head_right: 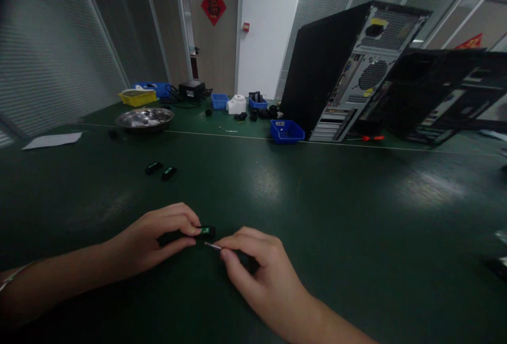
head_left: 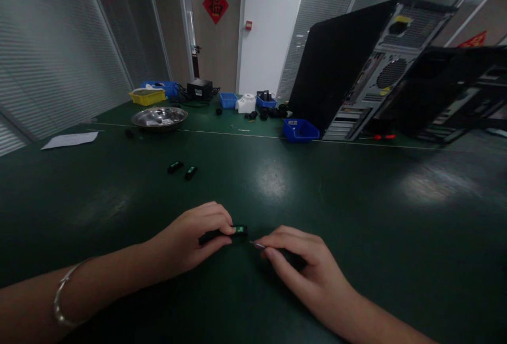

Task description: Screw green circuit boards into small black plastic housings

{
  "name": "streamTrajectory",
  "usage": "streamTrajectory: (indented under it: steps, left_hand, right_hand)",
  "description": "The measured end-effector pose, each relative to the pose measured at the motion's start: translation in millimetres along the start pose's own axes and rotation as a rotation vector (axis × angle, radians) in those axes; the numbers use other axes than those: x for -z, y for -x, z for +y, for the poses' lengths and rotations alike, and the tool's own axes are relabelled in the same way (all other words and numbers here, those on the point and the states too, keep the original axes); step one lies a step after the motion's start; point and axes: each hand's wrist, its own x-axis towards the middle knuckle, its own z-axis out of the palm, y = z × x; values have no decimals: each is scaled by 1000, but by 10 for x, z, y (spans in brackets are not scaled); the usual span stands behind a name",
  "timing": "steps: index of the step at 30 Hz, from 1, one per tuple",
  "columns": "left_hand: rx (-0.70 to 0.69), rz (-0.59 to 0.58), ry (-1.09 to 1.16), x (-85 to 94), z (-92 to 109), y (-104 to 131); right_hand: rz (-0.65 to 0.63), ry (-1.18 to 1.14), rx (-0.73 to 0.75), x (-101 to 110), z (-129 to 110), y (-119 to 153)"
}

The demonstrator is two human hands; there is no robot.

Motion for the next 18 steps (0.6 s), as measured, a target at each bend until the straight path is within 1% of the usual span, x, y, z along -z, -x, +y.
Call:
streamTrajectory:
  steps: [2, 4, 8, 12, 15, 18]
  left_hand:
    - [-7, 17, 7, -19, 11, 2]
    - [-1, 7, 28, -40, 46, 17]
    - [43, -72, 45, -65, 166, 56]
    - [126, -111, 44, -67, 256, 58]
    - [123, -127, 54, -87, 260, 45]
    - [116, -120, 44, -116, 227, 42]
  right_hand:
    - [-4, 16, -1, 3, 8, 13]
    - [3, 44, 8, 12, 24, 27]
    - [3, 114, 38, 48, 49, 35]
    - [-60, 279, 56, 66, 27, 16]
    - [-104, 373, 91, 57, 11, 1]
    - [-114, 381, 84, 47, 18, -5]
